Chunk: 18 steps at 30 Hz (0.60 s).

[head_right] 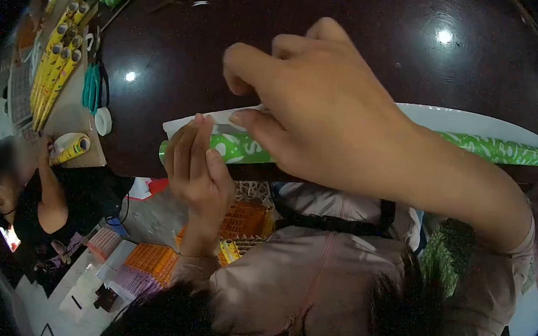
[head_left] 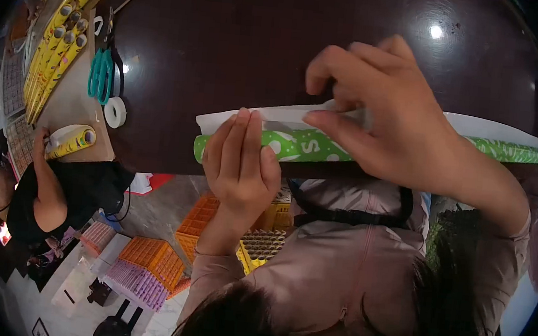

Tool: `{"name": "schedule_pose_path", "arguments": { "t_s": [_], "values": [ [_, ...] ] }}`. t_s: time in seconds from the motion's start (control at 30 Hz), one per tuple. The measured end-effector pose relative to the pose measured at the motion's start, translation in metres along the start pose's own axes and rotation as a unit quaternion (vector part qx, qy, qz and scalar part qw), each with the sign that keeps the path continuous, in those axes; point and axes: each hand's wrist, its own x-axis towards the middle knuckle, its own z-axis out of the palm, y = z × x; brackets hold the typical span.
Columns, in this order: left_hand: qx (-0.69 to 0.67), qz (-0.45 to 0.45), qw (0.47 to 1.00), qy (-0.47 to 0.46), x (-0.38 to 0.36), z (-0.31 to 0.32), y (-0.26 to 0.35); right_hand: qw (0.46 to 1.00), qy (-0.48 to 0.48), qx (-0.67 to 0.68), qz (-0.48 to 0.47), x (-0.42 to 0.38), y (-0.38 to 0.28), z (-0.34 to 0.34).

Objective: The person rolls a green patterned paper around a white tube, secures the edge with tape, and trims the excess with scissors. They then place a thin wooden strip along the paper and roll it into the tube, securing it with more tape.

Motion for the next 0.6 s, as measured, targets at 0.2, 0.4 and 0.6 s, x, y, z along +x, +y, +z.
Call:
{"name": "schedule_pose_path", "arguments": {
  "t_s": [0.2,0.4,0.6],
  "values": [
    [-0.003,0.006,1.0,0.009,-0.001,0.001,-0.002,0.995,-0.011,-0.033,0.097,-0.062,0.016,-0.039],
    [-0.011,-0.015,1.0,0.014,-0.002,0.004,-0.004,0.98,0.053,-0.043,0.186,-0.114,0.037,-0.064],
    [0.021,-0.012,1.0,0.004,-0.002,0.002,-0.01,0.983,0.095,-0.078,0.138,-0.113,0.049,-0.061]
  ]
}}
